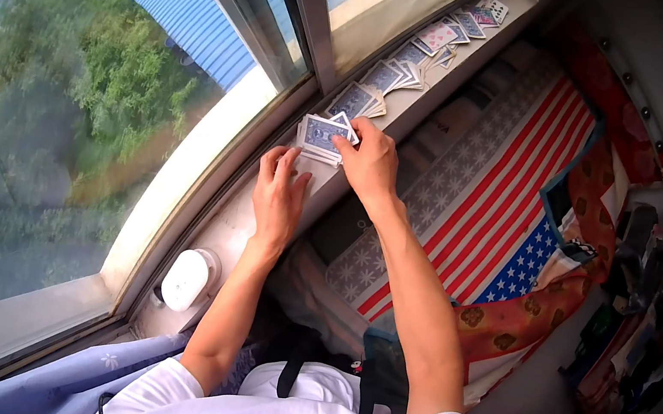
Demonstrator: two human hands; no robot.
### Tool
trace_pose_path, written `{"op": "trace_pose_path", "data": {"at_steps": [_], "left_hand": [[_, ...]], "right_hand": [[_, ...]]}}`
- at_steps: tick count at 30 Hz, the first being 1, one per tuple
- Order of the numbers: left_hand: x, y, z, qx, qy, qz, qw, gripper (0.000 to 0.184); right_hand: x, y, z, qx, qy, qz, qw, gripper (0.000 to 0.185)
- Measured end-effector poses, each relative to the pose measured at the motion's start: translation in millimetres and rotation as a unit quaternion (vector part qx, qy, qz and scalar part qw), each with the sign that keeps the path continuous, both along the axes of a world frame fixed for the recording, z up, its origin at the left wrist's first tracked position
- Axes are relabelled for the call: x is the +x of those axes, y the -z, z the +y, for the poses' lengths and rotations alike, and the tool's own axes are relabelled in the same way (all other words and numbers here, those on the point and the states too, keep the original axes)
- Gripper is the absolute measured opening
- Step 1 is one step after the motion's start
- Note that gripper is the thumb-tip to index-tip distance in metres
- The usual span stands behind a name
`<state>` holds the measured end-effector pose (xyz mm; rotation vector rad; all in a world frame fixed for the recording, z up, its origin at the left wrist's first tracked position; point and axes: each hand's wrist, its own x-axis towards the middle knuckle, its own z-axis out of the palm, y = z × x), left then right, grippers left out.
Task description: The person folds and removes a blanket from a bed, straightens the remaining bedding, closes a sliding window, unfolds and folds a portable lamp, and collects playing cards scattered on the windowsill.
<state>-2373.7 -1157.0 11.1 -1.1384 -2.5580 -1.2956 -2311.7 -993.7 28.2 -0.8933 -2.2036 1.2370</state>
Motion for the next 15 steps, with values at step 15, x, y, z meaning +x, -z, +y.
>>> {"op": "trace_pose_path", "data": {"at_steps": [15], "left_hand": [[0, 14, 65, -0.115, 0.112, 0.124, 0.979, 0.050]], "right_hand": [[-19, 26, 112, 0.139, 0.216, -0.094, 0.962, 0.041]]}}
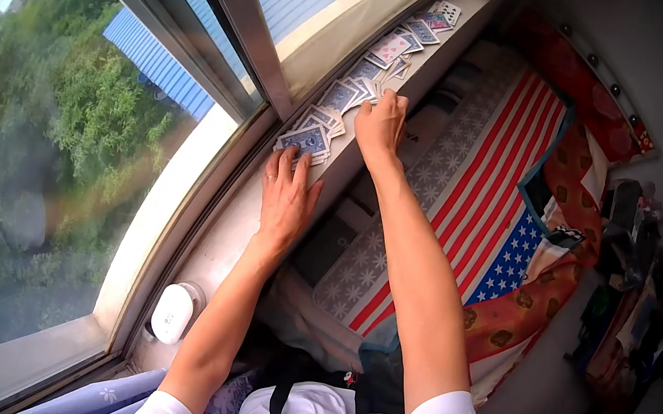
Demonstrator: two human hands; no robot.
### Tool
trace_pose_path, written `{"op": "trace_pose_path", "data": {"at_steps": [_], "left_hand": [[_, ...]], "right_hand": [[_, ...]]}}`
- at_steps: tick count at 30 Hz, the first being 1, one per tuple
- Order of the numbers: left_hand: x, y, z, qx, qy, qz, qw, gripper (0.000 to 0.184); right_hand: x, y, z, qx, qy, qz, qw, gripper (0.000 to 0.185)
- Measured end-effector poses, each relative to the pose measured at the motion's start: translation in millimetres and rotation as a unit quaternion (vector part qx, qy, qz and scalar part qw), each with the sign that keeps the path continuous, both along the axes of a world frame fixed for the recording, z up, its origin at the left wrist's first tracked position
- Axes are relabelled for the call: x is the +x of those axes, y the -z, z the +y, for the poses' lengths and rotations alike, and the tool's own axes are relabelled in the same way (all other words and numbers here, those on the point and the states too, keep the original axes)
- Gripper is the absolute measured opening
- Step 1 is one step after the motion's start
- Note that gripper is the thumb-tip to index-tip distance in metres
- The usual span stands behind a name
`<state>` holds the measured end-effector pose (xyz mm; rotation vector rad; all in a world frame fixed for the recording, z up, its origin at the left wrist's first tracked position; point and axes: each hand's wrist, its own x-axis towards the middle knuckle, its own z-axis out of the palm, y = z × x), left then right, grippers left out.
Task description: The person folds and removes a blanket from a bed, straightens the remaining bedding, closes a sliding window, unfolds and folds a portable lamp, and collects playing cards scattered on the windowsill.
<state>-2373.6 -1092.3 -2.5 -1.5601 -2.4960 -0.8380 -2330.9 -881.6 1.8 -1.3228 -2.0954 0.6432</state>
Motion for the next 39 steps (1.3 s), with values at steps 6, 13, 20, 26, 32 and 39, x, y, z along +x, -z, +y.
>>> {"op": "trace_pose_path", "data": {"at_steps": [6, 13, 20, 26, 32, 39], "left_hand": [[-2, 0, 5, -0.012, 0.007, 0.007, 1.000, 0.056], [-2, 0, 7, -0.025, 0.008, 0.005, 1.000, 0.059], [-2, 2, 7, -0.031, 0.008, 0.018, 0.999, 0.059], [-2, 7, 8, -0.022, 0.002, 0.017, 1.000, 0.061], [-3, 7, 7, -0.016, 0.002, 0.017, 1.000, 0.062], [-2, 5, 6, -0.027, 0.001, 0.012, 1.000, 0.063]], "right_hand": [[-14, -5, 53, -0.077, -0.018, -0.119, 0.990, 0.051], [-41, -30, 54, -0.152, -0.025, -0.210, 0.965, 0.063], [-42, -35, 56, -0.107, -0.027, -0.248, 0.963, 0.067], [-43, -24, 56, -0.132, -0.060, -0.201, 0.969, 0.065], [-27, -2, 87, -0.227, -0.146, -0.086, 0.959, 0.039], [-7, -18, 56, -0.061, -0.044, -0.155, 0.985, 0.038]]}}
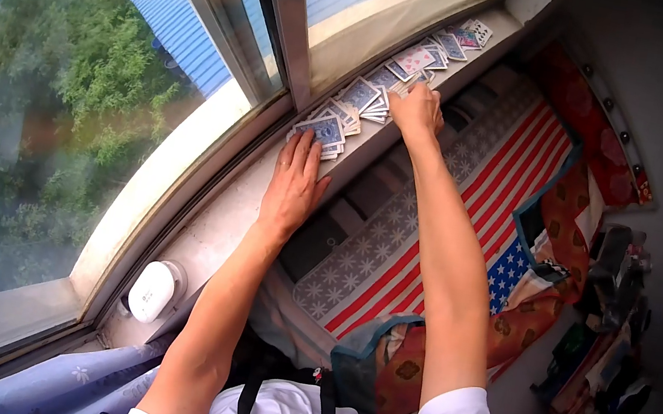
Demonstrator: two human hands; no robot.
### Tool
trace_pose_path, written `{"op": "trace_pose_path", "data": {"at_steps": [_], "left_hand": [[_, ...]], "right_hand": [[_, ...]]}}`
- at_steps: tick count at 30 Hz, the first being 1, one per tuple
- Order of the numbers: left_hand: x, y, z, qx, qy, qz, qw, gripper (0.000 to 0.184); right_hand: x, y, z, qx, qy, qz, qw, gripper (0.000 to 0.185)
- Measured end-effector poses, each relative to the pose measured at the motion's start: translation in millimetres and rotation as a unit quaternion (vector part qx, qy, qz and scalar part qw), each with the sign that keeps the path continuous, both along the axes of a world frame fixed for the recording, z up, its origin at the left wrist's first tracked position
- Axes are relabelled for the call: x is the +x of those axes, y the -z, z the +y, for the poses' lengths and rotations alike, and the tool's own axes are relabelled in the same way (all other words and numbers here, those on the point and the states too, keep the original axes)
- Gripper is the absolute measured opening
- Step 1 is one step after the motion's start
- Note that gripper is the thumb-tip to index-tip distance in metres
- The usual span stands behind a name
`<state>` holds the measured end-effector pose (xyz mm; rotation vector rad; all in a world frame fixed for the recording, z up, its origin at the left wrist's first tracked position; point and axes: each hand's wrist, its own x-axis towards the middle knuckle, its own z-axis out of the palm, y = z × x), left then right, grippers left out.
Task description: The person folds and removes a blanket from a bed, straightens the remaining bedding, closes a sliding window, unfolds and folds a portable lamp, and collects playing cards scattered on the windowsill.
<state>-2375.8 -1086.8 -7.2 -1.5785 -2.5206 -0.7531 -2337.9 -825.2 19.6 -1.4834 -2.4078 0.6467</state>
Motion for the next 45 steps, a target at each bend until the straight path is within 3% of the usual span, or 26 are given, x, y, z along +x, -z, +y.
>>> {"op": "trace_pose_path", "data": {"at_steps": [2, 5, 12, 15, 19, 22, 27, 28, 32, 37, 39, 41, 42, 43, 45], "left_hand": [[-1, 1, 3, -0.003, -0.004, 0.000, 1.000, 0.063], [-1, 0, 2, -0.003, -0.001, -0.004, 1.000, 0.062], [-3, 0, 2, 0.003, 0.006, 0.000, 1.000, 0.062], [-3, 2, 1, -0.002, 0.005, 0.008, 1.000, 0.061], [-4, 5, 1, -0.012, 0.001, 0.015, 1.000, 0.061], [-3, 4, 1, -0.014, 0.001, 0.012, 1.000, 0.062], [-2, 2, 1, -0.009, 0.002, 0.004, 1.000, 0.063], [-2, 2, 1, -0.008, 0.001, 0.001, 1.000, 0.063], [-2, -1, 1, -0.004, 0.001, -0.016, 1.000, 0.063], [-1, -3, 2, -0.002, -0.007, -0.027, 1.000, 0.064], [-1, -1, 3, 0.000, -0.008, -0.020, 1.000, 0.065], [0, 1, 4, -0.002, -0.009, -0.007, 1.000, 0.065], [0, 1, 4, 0.000, -0.005, -0.005, 1.000, 0.065], [1, 1, 4, -0.006, -0.004, -0.004, 1.000, 0.065], [0, 3, 6, -0.016, -0.003, -0.002, 1.000, 0.065]], "right_hand": [[8, 12, 8, -0.043, -0.005, -0.021, 0.999, 0.038], [14, 31, 5, 0.007, -0.067, 0.055, 0.996, 0.049], [-3, -17, -3, -0.018, -0.136, -0.094, 0.986, 0.084], [-12, -17, 7, 0.005, -0.165, -0.164, 0.973, 0.085], [-12, -23, 7, -0.054, -0.161, -0.141, 0.975, 0.079], [-9, 20, 25, -0.059, -0.177, -0.008, 0.982, 0.073], [-10, 34, 16, -0.164, -0.175, 0.212, 0.947, 0.060], [-9, 37, 14, -0.138, -0.187, 0.226, 0.946, 0.051], [4, 22, 9, -0.261, -0.250, 0.160, 0.919, 0.040], [8, -2, -15, -0.339, -0.279, 0.148, 0.886, 0.038], [4, 0, -25, -0.321, -0.296, 0.153, 0.887, 0.033], [-1, 23, -25, -0.134, -0.327, 0.168, 0.920, 0.030], [1, -1, -35, -0.131, -0.281, 0.127, 0.942, 0.026], [0, 3, -29, -0.017, -0.286, 0.128, 0.950, 0.024], [4, 0, -9, 0.100, -0.220, 0.220, 0.945, 0.023]]}}
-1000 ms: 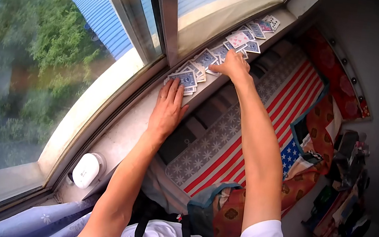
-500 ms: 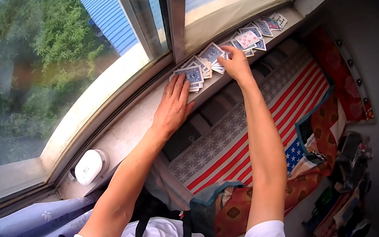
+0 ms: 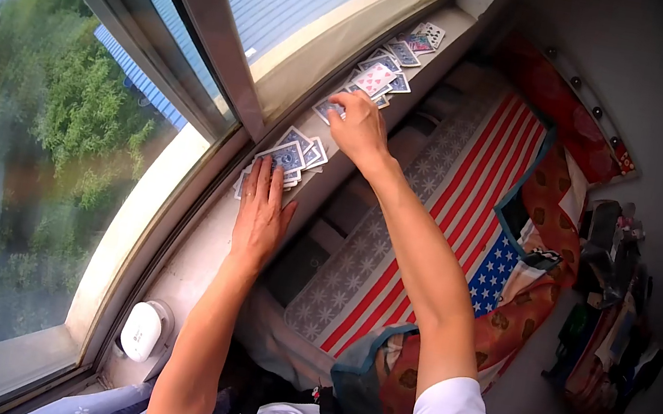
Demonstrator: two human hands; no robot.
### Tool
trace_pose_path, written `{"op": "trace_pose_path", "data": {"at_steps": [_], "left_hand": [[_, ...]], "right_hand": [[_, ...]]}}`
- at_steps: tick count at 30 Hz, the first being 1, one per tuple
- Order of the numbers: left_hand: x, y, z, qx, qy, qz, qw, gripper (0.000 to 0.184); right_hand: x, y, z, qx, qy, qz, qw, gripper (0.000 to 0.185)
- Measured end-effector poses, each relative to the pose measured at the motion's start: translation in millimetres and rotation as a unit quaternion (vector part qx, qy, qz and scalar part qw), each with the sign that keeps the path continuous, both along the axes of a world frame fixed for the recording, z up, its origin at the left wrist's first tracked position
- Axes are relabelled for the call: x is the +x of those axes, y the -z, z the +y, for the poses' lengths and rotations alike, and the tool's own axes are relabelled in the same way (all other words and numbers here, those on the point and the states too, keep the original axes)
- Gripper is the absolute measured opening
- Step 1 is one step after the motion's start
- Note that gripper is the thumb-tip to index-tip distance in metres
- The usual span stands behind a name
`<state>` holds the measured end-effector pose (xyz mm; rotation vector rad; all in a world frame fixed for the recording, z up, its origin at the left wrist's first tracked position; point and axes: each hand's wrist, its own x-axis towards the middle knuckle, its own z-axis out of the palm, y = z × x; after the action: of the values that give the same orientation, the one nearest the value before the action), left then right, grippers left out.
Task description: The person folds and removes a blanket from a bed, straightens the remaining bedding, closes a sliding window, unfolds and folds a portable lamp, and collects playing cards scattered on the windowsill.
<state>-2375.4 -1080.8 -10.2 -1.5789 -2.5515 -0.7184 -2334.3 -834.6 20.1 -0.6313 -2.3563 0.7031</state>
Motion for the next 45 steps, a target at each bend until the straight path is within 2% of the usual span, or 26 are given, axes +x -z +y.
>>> {"op": "trace_pose_path", "data": {"at_steps": [3, 4, 6, 8, 12, 14, 16, 19, 23, 26, 27, 34, 41, 44, 45], "left_hand": [[0, 0, 1, -0.007, -0.001, -0.001, 1.000, 0.066], [0, 2, 2, -0.010, -0.002, -0.002, 1.000, 0.066], [0, 3, 3, -0.012, 0.000, -0.001, 1.000, 0.067], [-1, -1, 4, -0.024, -0.001, 0.001, 1.000, 0.067], [-2, -2, 7, -0.046, 0.003, -0.009, 0.999, 0.068], [-4, -5, 8, -0.053, 0.003, -0.021, 0.998, 0.068], [-4, -7, 9, -0.068, -0.002, -0.030, 0.997, 0.067], [-5, -8, 11, -0.081, -0.004, -0.050, 0.995, 0.073], [-7, -8, 13, -0.088, -0.003, -0.055, 0.995, 0.079], [-5, -8, 11, -0.084, -0.006, -0.057, 0.995, 0.081], [-4, -9, 11, -0.080, -0.006, -0.059, 0.995, 0.081], [-1, -10, 11, -0.087, -0.012, -0.024, 0.996, 0.076], [-1, -2, 8, -0.074, -0.012, -0.017, 0.997, 0.076], [1, -7, 9, -0.073, -0.011, -0.017, 0.997, 0.075], [1, -9, 9, -0.074, -0.011, -0.015, 0.997, 0.075]], "right_hand": [[8, 15, 66, -0.032, 0.132, 0.056, 0.989, 0.025], [14, 20, 90, -0.004, 0.170, 0.042, 0.985, 0.027], [22, 31, 144, -0.021, 0.219, -0.007, 0.975, 0.037], [24, 36, 187, 0.022, 0.237, -0.023, 0.971, 0.046], [4, 41, 252, 0.071, 0.162, -0.033, 0.984, 0.057], [-13, 43, 280, 0.046, 0.169, -0.063, 0.983, 0.061], [-27, 46, 306, 0.079, 0.167, -0.089, 0.979, 0.071], [-42, 47, 330, 0.105, 0.204, -0.185, 0.955, 0.088], [-51, 55, 362, 0.077, 0.170, -0.273, 0.944, 0.102], [-48, 27, 337, 0.022, 0.152, -0.295, 0.943, 0.103], [-47, 41, 342, 0.096, 0.162, -0.247, 0.951, 0.099], [-18, 37, 262, 0.054, 0.132, -0.146, 0.979, 0.079], [12, 51, 229, 0.057, 0.219, -0.107, 0.968, 0.078], [21, 37, 234, -0.130, 0.198, -0.094, 0.967, 0.076], [19, 44, 233, -0.151, 0.208, -0.021, 0.966, 0.061]]}}
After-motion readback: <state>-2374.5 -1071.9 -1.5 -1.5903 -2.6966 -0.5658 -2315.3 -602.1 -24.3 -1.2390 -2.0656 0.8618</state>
